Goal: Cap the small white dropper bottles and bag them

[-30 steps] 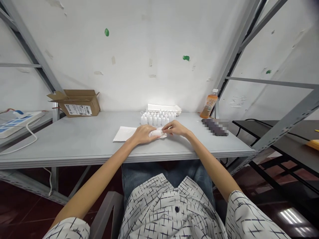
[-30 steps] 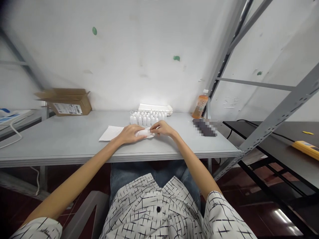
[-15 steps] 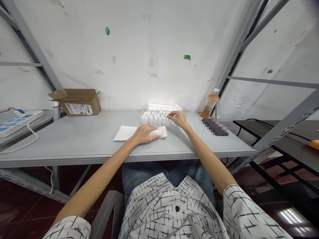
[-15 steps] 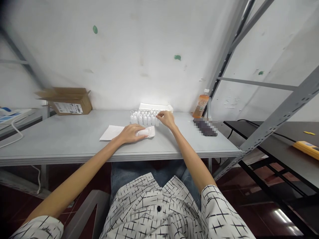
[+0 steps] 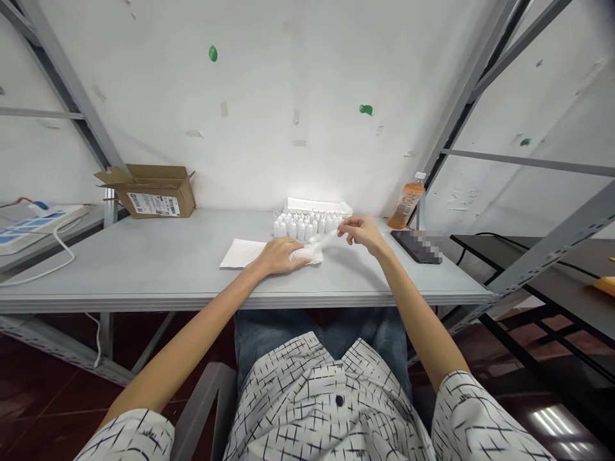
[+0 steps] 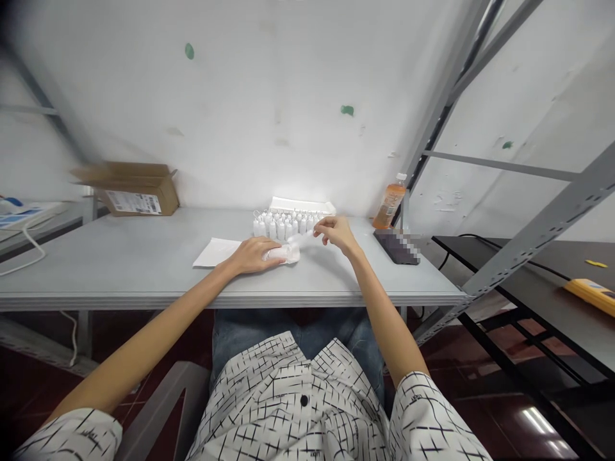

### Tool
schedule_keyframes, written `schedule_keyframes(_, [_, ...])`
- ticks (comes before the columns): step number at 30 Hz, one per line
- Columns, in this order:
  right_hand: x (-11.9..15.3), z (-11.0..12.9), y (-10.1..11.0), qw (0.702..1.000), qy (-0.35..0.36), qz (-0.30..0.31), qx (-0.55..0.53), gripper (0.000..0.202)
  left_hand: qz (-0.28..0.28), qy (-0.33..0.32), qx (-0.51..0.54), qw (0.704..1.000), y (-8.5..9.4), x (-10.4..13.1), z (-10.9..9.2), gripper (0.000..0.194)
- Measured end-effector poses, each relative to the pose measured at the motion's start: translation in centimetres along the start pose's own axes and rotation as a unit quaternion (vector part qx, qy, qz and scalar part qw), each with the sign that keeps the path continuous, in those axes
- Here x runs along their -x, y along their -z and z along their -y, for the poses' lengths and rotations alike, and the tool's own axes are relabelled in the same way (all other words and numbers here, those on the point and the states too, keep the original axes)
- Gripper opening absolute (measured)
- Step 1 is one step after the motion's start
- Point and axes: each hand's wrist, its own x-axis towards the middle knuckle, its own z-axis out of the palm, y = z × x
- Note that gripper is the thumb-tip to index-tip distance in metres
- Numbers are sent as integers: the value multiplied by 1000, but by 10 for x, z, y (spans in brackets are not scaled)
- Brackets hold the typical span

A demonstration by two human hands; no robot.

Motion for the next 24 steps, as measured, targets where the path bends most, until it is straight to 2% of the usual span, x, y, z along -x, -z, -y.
schedule_keyframes(7, [5,-17,-18,989,-45,143,-6,22,0,1,-8,1000,-2,1,2,57])
schedule_keyframes(11, [5,-22,-27,975,-4,221,18,25,-1,3,-10,1000,-3,0,2,58])
schedule_keyframes(16, [3,-21,-54,967,87,233,57,19,-4,-6,-15,1000,-3,0,3,55])
schedule_keyframes(19, [1,-20,-71,967,114,209,90,16,-9,-6,-16,1000,-2,1,3,54])
schedule_keyframes(21, [-1,-20,-75,968,115,201,97,16,-12,-4,-13,1000,-2,1,3,54])
schedule_keyframes(24, [0,-21,-66,970,104,198,96,17,-11,-1,-6,1000,-2,1,3,55])
